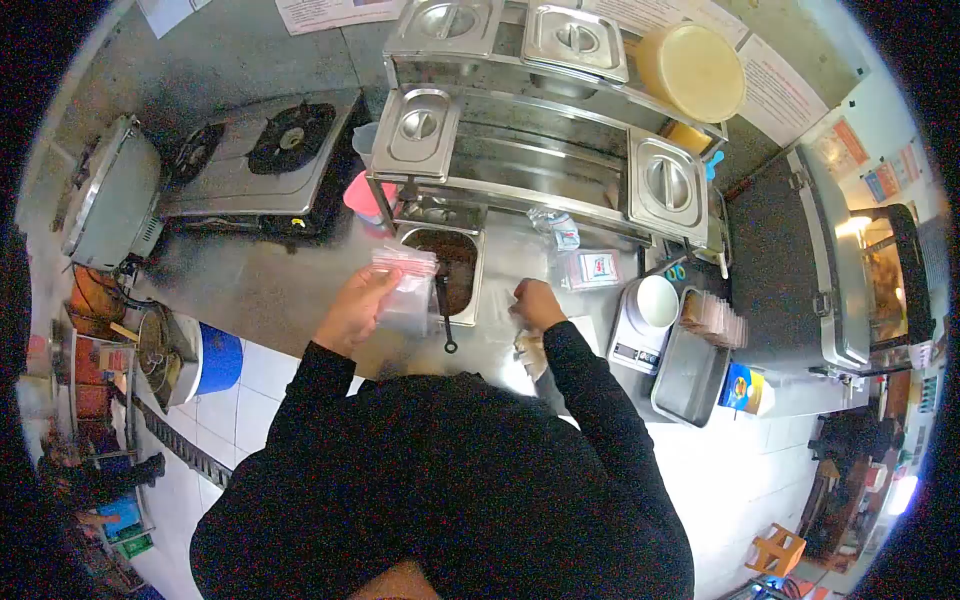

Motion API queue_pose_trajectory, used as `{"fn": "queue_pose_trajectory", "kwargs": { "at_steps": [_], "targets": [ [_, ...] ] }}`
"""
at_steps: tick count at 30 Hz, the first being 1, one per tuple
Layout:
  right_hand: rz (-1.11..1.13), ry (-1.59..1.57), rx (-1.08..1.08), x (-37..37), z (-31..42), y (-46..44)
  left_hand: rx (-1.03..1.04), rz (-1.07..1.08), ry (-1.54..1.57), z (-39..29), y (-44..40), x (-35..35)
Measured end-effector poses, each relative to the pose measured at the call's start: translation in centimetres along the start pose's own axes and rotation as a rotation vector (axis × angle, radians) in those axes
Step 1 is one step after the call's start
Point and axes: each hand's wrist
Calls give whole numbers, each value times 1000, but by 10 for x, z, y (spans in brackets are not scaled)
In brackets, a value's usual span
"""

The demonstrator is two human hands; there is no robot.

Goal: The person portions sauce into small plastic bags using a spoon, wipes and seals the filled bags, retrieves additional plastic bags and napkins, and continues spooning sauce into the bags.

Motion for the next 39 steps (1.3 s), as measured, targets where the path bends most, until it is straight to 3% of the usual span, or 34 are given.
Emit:
{"fn": "queue_pose_trajectory", "kwargs": {
  "at_steps": [1,2,6,8,12,15,17,19,21,23,25,26,28,29,31,35,36,37,39],
  "targets": [
    [76,-9,-41,-7,1,-5,23,-44,-120,5,-3,-3],
    [106,-249,109,-12,2,-4,48,-92,-236,9,-7,-7],
    [153,-398,74,-94,71,16,239,-63,-286,0,-2,13],
    [288,-431,-25,-129,111,25,226,-11,-311,6,-11,14],
    [346,-598,-171,-168,195,49,209,61,-421,4,-16,35],
    [288,-469,-299,-163,212,49,285,158,-439,7,-13,49],
    [-52,-296,-498,-143,202,38,92,196,-427,0,-5,57],
    [-144,-152,-526,-139,203,33,152,176,-442,6,-2,56],
    [-399,-50,-513,-135,210,31,151,227,-394,10,0,53],
    [-419,-113,-499,-123,199,27,150,209,-463,14,1,49],
    [78,-443,-301,-119,179,23,233,194,-629,15,1,49],
    [74,-442,-299,-118,173,22,233,198,-630,14,1,49],
    [232,-563,-144,-119,164,18,-62,193,-120,10,1,50],
    [228,-561,-143,-122,159,17,-62,197,-121,14,-1,50],
    [33,-520,-43,-129,155,15,258,-48,-260,19,-3,54],
    [-342,-392,-88,-128,165,16,19,-19,-25,19,7,65],
    [-281,-512,-124,-117,167,18,-57,2,196,25,9,69],
    [-156,-511,-214,-118,180,24,-56,1,194,31,7,68],
    [-47,-731,-258,-103,193,30,-115,242,300,32,5,66]
  ]
}}
Point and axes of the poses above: each hand's wrist, its own y-axis away from the middle knuckle, its own x-axis out of the palm, z = x × y, and after that the axes turned 1 degree about -y, right-handed
